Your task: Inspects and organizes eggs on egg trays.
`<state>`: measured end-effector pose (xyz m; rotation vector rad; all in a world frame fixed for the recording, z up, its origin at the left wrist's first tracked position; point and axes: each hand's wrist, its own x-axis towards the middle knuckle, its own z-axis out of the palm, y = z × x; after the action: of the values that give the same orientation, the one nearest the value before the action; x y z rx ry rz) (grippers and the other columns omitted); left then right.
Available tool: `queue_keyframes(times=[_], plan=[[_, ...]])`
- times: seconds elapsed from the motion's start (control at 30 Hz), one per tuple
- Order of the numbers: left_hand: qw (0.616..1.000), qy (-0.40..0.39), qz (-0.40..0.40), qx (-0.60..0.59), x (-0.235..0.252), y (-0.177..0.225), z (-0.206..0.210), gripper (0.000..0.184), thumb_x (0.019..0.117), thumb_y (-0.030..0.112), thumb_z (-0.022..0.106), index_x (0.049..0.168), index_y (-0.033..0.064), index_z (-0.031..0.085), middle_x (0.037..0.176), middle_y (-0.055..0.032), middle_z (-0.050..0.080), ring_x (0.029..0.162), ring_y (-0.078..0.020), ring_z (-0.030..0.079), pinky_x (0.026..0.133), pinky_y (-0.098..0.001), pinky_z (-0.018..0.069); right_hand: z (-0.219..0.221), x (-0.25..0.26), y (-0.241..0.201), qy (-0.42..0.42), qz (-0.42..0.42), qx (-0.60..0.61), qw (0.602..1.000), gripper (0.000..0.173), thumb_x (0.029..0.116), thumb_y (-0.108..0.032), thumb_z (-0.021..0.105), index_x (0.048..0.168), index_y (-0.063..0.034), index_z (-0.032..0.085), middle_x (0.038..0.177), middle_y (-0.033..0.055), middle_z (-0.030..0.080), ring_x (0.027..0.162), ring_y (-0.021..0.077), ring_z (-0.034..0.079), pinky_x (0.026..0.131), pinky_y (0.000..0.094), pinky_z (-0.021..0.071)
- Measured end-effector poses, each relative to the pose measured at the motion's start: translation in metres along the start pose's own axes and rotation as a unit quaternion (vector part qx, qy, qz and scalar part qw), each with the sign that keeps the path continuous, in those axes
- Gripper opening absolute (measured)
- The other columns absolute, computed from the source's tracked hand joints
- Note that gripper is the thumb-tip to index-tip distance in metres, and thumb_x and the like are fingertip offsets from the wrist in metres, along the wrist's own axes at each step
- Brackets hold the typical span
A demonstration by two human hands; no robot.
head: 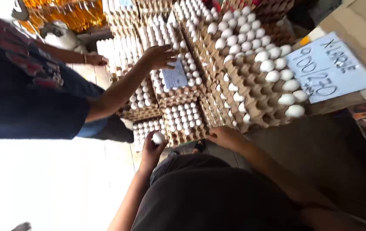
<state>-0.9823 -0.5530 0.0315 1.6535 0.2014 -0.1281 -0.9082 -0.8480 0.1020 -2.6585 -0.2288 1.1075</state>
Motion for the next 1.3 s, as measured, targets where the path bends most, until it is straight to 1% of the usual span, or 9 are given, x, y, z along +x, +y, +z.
queue_keyframes(times=[0.2,0.37,0.57,0.67,0.83,1.0,1.13,1.23,1.3], plan=[[1.0,-0.001,-0.023,-0.018,-0.012,-0.021,-0.037,0.061,0.0933,0.015,0.072,0.144,-0.0014,0.041,0.117,-0.015,0.067,0.095,-0.0151,0.07,0.084,-0.0317,0.0603,0.128,0.072,0.038,-0.089,0.061,0.065,0.992,0.038,0.1079,-0.028,0.053,0.125,0.0033,0.067,0.132,0.0262,0.064,0.13,0.0398,0.058,0.112,0.058,0.0421],[0.999,0.013,-0.039,-0.013,-0.028,-0.033,-0.059,0.061,0.0935,0.013,0.07,0.144,-0.0014,0.04,0.115,-0.0134,0.067,0.093,-0.0137,0.07,0.084,-0.0307,0.0595,0.175,0.106,0.035,-0.13,0.102,0.097,0.981,0.044,0.1083,-0.033,0.053,0.127,0.0047,0.066,0.136,0.0279,0.062,0.133,0.0397,0.056,0.114,0.0581,0.04],[0.995,0.084,-0.045,-0.019,-0.047,-0.027,-0.054,0.062,0.0916,0.01,0.07,0.144,-0.0038,0.039,0.117,-0.0133,0.066,0.094,-0.0136,0.069,0.083,-0.0296,0.0594,0.2,0.135,0.011,-0.171,0.052,0.05,0.983,0.048,0.1088,-0.035,0.049,0.127,0.0054,0.065,0.136,0.0282,0.062,0.133,0.0413,0.057,0.111,0.0612,0.0423],[0.991,0.123,-0.056,-0.02,-0.065,-0.022,-0.047,0.064,0.0906,0.01,0.071,0.142,-0.0068,0.038,0.119,-0.0133,0.063,0.094,-0.0134,0.068,0.082,-0.0299,0.0597,0.204,0.15,-0.002,-0.18,0.013,0.016,0.983,0.041,0.1071,-0.031,0.051,0.129,0.0013,0.065,0.134,0.026,0.064,0.13,0.0417,0.059,0.107,0.0635,0.0459],[0.986,0.156,-0.056,-0.011,-0.093,-0.029,-0.052,0.063,0.0889,0.007,0.072,0.14,-0.009,0.04,0.116,-0.0102,0.064,0.091,-0.0106,0.068,0.078,-0.0273,0.0606,0.199,0.187,-0.038,-0.18,-0.024,-0.022,0.983,0.04,0.1078,-0.027,0.051,0.138,-0.0017,0.06,0.14,0.0287,0.059,0.133,0.0474,0.055,0.107,0.069,0.0433],[0.982,0.173,-0.068,-0.026,-0.101,-0.054,-0.085,0.064,0.0885,0.005,0.072,0.14,-0.0092,0.038,0.117,-0.0104,0.064,0.093,-0.0101,0.068,0.08,-0.0267,0.0604,0.209,0.231,-0.079,-0.148,-0.023,-0.093,0.984,0.041,0.108,-0.02,0.048,0.146,-0.0088,0.056,0.14,0.0264,0.06,0.131,0.0478,0.057,0.104,0.0696,0.0452],[0.982,0.176,-0.062,-0.029,-0.101,-0.067,-0.134,0.066,0.0898,0.008,0.072,0.142,-0.0075,0.036,0.119,-0.0101,0.062,0.095,-0.0096,0.068,0.082,-0.0257,0.0597,0.224,0.266,-0.106,-0.142,0.019,-0.16,0.977,0.052,0.1057,-0.013,0.049,0.158,-0.0181,0.045,0.14,0.0263,0.06,0.127,0.0492,0.058,0.1,0.0705,0.0461],[0.981,0.178,-0.073,-0.027,-0.114,-0.079,-0.175,0.066,0.0895,0.008,0.072,0.143,-0.008,0.036,0.12,-0.0103,0.062,0.097,-0.0098,0.068,0.083,-0.0259,0.0598,0.249,0.29,-0.109,-0.127,0.074,-0.159,0.976,0.052,0.107,-0.021,0.053,0.156,-0.0054,0.044,0.144,0.0318,0.055,0.132,0.053,0.053,0.105,0.0722,0.0415],[0.977,0.193,-0.082,-0.032,-0.117,-0.088,-0.201,0.066,0.0898,0.01,0.071,0.143,-0.0072,0.035,0.117,-0.0077,0.063,0.092,-0.0088,0.068,0.08,-0.0256,0.0596,0.248,0.295,-0.114,-0.122,0.124,-0.168,0.97,0.051,0.1054,-0.01,0.05,0.155,-0.0002,0.043,0.145,0.0343,0.052,0.133,0.0547,0.051,0.105,0.0722,0.0411]])
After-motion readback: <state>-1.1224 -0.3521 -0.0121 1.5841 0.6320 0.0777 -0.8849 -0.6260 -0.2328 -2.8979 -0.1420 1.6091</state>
